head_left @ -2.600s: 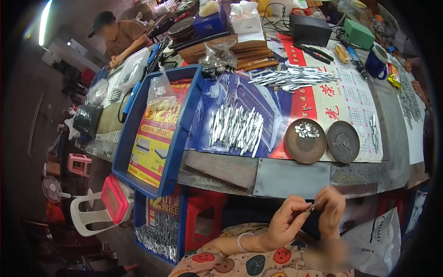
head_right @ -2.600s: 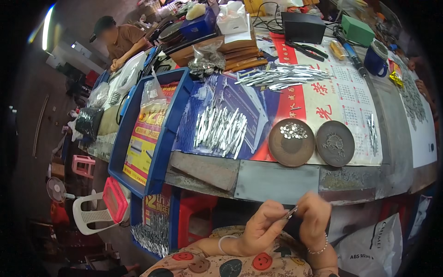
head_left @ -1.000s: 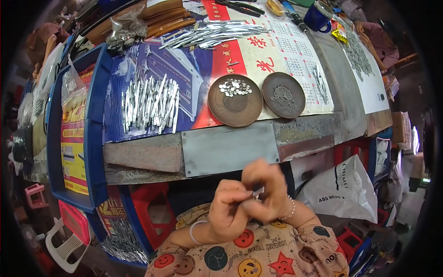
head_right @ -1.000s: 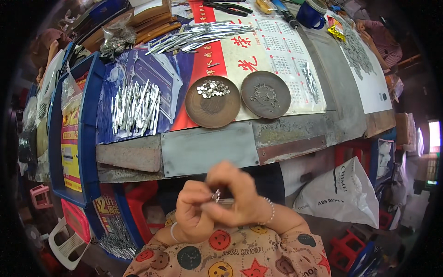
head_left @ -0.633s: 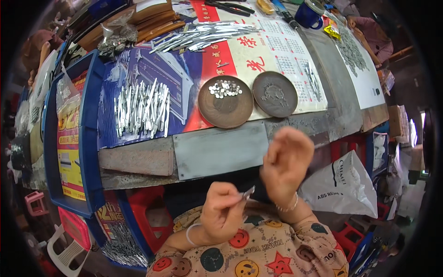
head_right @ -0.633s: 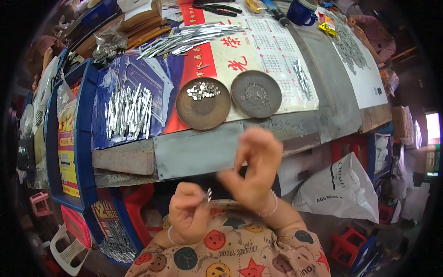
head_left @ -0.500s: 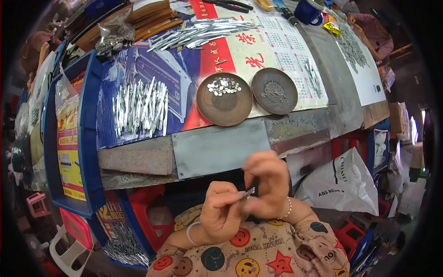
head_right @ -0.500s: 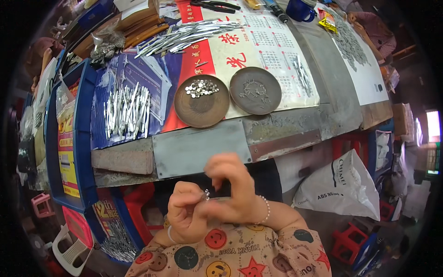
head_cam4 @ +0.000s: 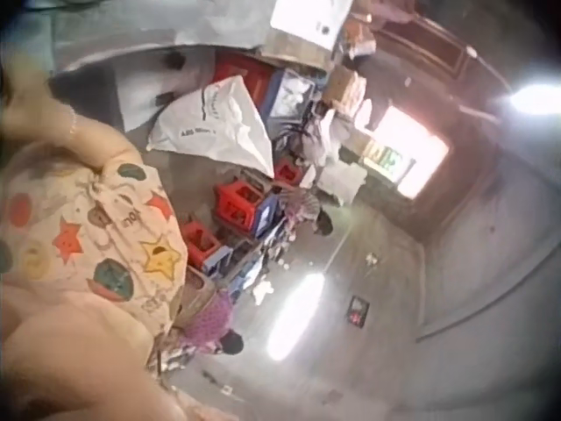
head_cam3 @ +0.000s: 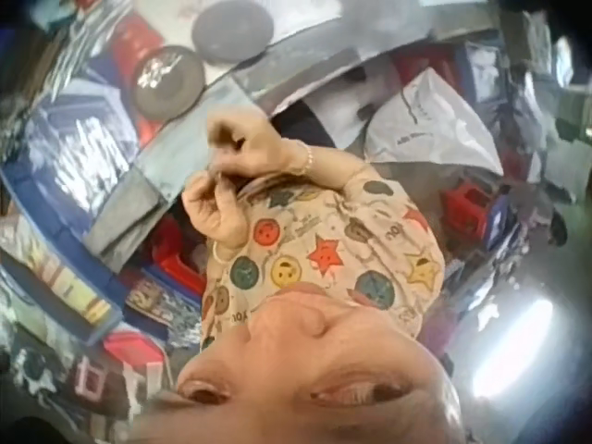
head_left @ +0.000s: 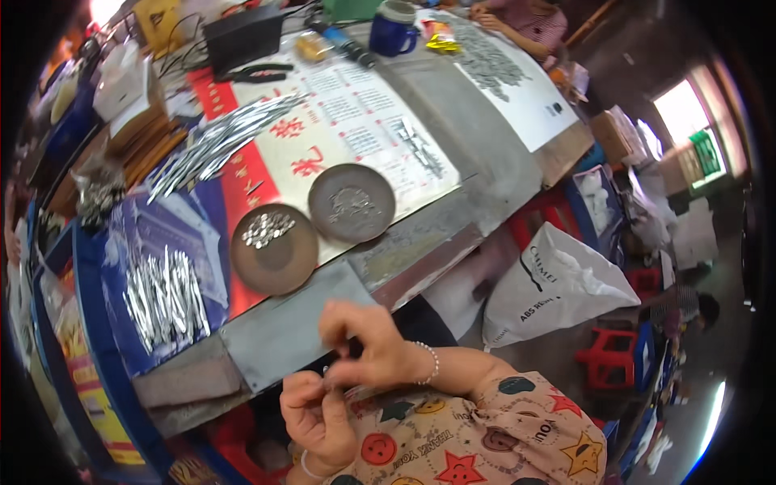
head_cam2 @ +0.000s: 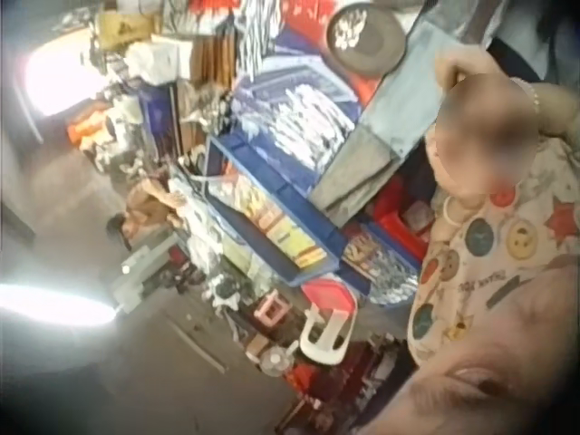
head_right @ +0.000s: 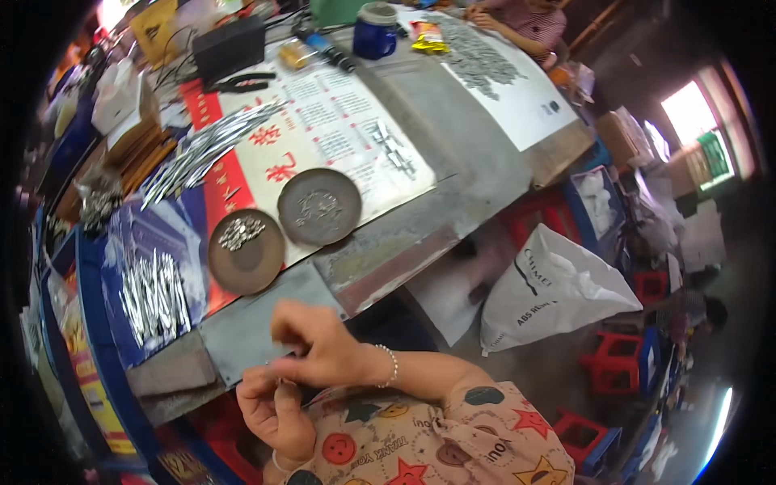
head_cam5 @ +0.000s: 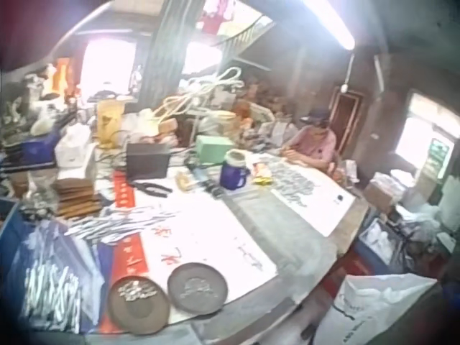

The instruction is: The person assembles small metal components by hand, picking pins and small parts from dishes and joining them together at the workbench.

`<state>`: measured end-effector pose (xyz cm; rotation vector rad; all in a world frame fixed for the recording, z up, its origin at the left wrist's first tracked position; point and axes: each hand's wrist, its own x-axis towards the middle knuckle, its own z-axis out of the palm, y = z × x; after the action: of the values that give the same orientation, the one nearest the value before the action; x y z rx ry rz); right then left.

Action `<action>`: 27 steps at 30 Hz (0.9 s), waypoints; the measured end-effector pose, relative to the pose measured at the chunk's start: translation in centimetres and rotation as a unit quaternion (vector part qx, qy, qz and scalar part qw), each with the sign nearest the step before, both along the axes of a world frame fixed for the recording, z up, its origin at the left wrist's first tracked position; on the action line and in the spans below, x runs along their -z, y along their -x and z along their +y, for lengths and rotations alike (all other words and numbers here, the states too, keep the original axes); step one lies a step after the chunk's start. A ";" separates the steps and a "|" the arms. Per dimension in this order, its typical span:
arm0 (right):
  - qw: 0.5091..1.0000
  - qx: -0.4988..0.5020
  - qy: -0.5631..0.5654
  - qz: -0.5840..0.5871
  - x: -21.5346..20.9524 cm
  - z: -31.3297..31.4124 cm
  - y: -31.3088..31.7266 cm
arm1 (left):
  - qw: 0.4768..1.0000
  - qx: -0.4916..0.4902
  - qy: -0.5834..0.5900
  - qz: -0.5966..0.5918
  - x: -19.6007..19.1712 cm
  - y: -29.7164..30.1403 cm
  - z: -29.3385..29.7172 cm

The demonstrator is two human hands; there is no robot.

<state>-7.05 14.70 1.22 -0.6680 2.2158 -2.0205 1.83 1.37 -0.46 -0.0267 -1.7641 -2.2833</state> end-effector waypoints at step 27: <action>0.997 -0.014 -0.049 0.065 0.8 -1.0 -1.4 | 0.998 -0.041 -0.012 -0.049 -0.5 1.1 1.3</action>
<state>-5.66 13.70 0.38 -0.8373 2.3450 -1.8904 0.72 2.67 0.01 0.1602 -1.7503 -2.2830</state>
